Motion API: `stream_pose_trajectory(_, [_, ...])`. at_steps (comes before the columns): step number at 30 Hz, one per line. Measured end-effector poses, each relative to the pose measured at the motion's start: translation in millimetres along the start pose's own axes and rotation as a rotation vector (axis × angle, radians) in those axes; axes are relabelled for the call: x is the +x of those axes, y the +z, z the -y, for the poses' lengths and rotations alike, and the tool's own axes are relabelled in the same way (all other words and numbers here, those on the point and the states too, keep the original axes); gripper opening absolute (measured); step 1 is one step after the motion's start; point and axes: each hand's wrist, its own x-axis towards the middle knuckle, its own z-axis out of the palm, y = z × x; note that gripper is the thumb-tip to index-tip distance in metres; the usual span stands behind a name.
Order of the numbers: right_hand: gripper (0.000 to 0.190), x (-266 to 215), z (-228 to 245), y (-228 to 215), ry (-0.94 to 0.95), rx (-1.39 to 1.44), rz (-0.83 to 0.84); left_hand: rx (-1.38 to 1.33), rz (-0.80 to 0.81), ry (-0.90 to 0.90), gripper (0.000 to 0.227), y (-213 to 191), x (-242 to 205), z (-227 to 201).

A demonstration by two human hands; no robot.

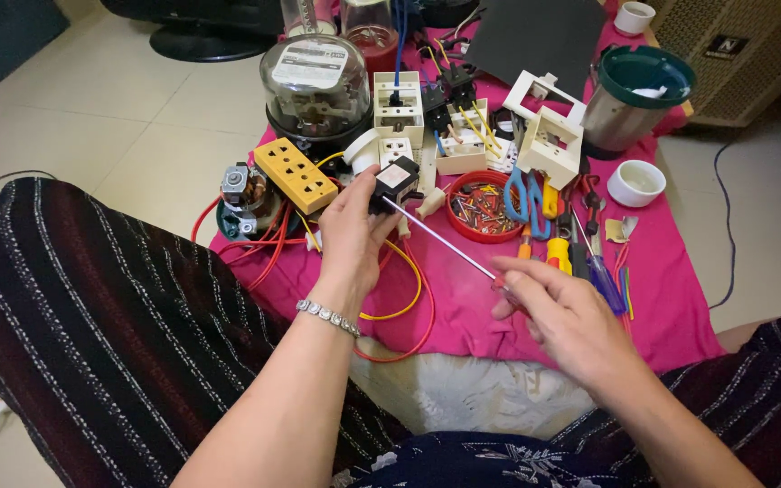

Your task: Wiring an electrical component by inserting wires into terminals and tightening them with a screwdriver

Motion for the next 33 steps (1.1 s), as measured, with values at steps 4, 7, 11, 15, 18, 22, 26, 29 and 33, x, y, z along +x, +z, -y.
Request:
stream_pose_trajectory(4, [0.032,1,-4,1,0.024,-0.016,-0.056,-0.001,0.002,0.007,0.042,-1,1,0])
stream_pose_trajectory(7, [0.049,7,-15,-2,-0.033,-0.102,-0.084,0.005,-0.003,0.013,0.042,-1,1,1])
stream_pose_trajectory(11, [0.040,6,-14,0,0.009,0.027,0.039,0.002,0.010,0.020,0.041,-2,2,3])
stream_pose_trajectory(15, [0.035,3,-11,3,0.041,-0.001,0.073,0.017,0.010,0.029,0.040,-3,4,5])
stream_pose_trajectory(18, [0.044,11,-24,2,0.000,0.020,0.005,0.017,0.006,0.025,0.042,-1,1,1])
stream_pose_trajectory(22, [0.053,7,-15,-1,-0.071,-0.127,-0.031,0.028,-0.001,0.025,0.040,-1,1,2])
stream_pose_trajectory(26, [0.038,6,-17,-2,-0.063,0.083,0.101,0.047,0.004,0.031,0.041,-1,1,2])
stream_pose_trajectory(29, [0.037,9,-19,1,-0.035,0.108,0.096,0.062,-0.004,0.032,0.040,1,-1,-1])
stream_pose_trajectory(33, [0.059,14,-25,-1,-0.051,-0.193,0.012,0.060,-0.014,0.021,0.040,4,-5,-5])
